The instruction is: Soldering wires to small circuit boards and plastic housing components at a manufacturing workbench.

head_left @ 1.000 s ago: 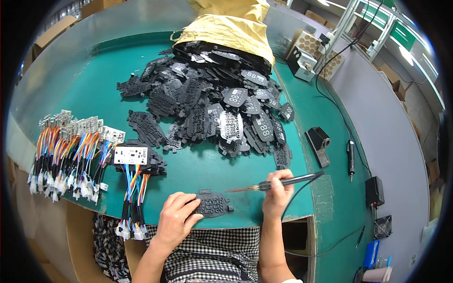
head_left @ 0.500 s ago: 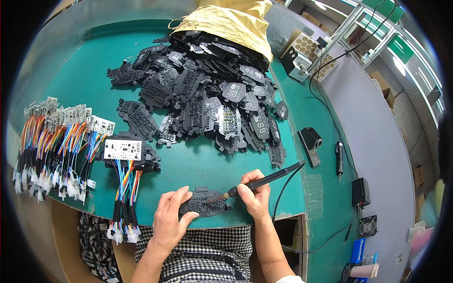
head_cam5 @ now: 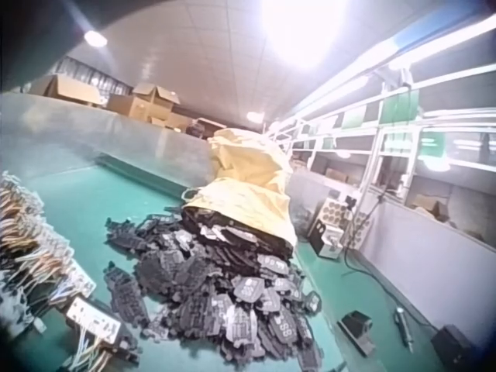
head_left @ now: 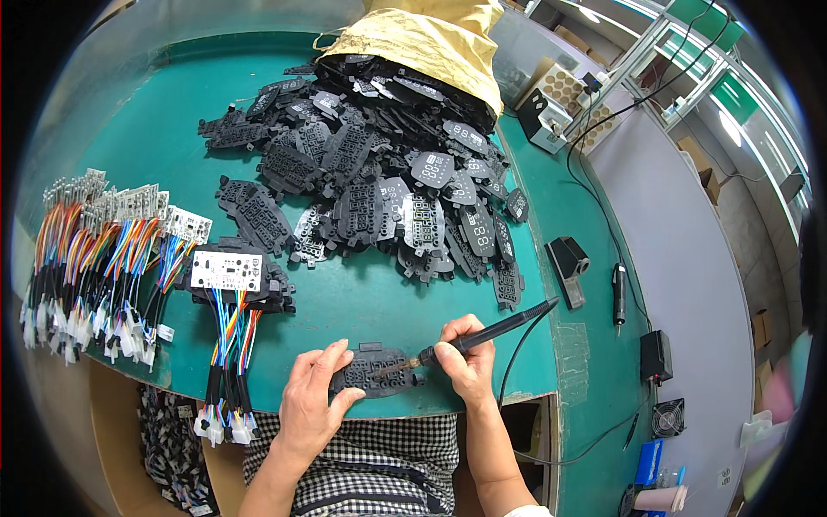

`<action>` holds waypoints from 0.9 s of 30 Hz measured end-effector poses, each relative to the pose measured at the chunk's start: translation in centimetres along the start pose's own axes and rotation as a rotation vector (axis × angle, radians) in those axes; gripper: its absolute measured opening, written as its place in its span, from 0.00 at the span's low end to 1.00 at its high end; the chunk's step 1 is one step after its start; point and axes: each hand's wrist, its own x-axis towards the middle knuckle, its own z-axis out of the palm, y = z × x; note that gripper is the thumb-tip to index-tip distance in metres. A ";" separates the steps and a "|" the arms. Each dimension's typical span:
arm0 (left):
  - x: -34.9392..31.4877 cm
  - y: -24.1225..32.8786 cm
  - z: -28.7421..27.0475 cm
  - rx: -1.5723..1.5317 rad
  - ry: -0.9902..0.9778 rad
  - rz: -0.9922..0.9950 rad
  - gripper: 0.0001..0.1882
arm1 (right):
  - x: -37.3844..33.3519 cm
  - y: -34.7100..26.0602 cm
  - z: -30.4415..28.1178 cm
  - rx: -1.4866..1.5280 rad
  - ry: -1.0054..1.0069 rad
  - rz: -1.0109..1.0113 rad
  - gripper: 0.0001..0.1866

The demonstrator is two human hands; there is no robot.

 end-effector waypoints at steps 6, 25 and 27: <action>0.0 0.0 0.0 0.004 0.011 0.019 0.36 | -0.1 0.3 -0.2 0.026 -0.029 0.000 0.07; -0.4 -0.3 -0.3 -0.031 0.008 0.035 0.31 | -0.3 -0.1 -0.7 0.083 0.135 -0.047 0.07; -0.7 -0.4 -0.2 -0.060 -0.020 0.060 0.32 | -0.3 -0.2 -1.4 0.228 0.230 -0.020 0.06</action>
